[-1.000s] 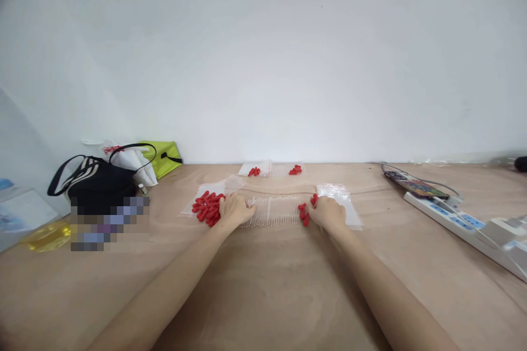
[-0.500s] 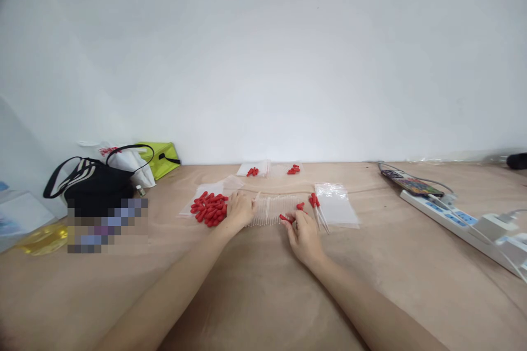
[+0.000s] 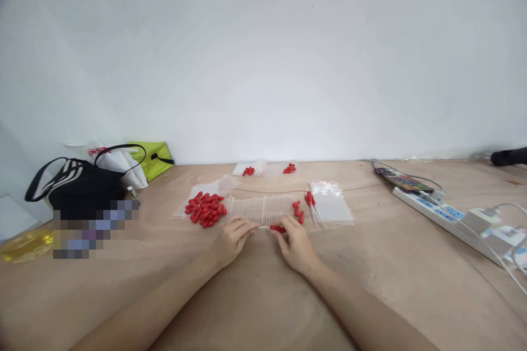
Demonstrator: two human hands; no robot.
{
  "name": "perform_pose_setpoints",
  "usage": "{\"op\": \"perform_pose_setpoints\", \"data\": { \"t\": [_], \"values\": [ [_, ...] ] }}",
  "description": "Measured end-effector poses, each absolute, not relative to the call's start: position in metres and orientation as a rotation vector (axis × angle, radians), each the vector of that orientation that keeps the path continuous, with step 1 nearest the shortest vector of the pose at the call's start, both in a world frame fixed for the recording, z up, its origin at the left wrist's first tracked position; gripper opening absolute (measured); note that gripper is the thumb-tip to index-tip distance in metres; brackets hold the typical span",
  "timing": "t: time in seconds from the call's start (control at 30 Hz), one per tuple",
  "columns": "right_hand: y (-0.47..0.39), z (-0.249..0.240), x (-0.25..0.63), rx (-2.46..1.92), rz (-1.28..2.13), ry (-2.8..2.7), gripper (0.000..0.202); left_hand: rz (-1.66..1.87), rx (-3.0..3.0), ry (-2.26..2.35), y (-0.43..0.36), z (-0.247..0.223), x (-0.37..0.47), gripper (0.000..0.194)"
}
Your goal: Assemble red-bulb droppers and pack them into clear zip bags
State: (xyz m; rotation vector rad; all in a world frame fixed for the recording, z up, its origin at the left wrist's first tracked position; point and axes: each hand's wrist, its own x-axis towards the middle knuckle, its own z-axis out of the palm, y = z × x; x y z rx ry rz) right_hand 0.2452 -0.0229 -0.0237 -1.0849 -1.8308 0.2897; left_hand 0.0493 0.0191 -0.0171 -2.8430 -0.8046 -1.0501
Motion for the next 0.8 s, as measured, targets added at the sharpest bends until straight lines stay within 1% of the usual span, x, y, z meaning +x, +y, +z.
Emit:
{"op": "perform_pose_setpoints", "data": {
  "t": [0.33,0.53,0.8],
  "values": [
    [-0.0233,-0.0223,0.2455,-1.050,0.297,-1.893,0.007,-1.011,-2.852,-0.826,0.0146,-0.0148,0.0499,0.023],
    [-0.0230,-0.0242,0.2451,-1.007,0.321,-1.882,0.017,-1.021,-2.841,-0.779,0.0170,-0.0167,0.0474,0.026],
    [-0.0229,-0.0228,0.2487,-0.954,0.366,-1.940,0.021,-1.089,-2.882,-0.656,0.0174,-0.0187,0.0462,0.028]
  ]
}}
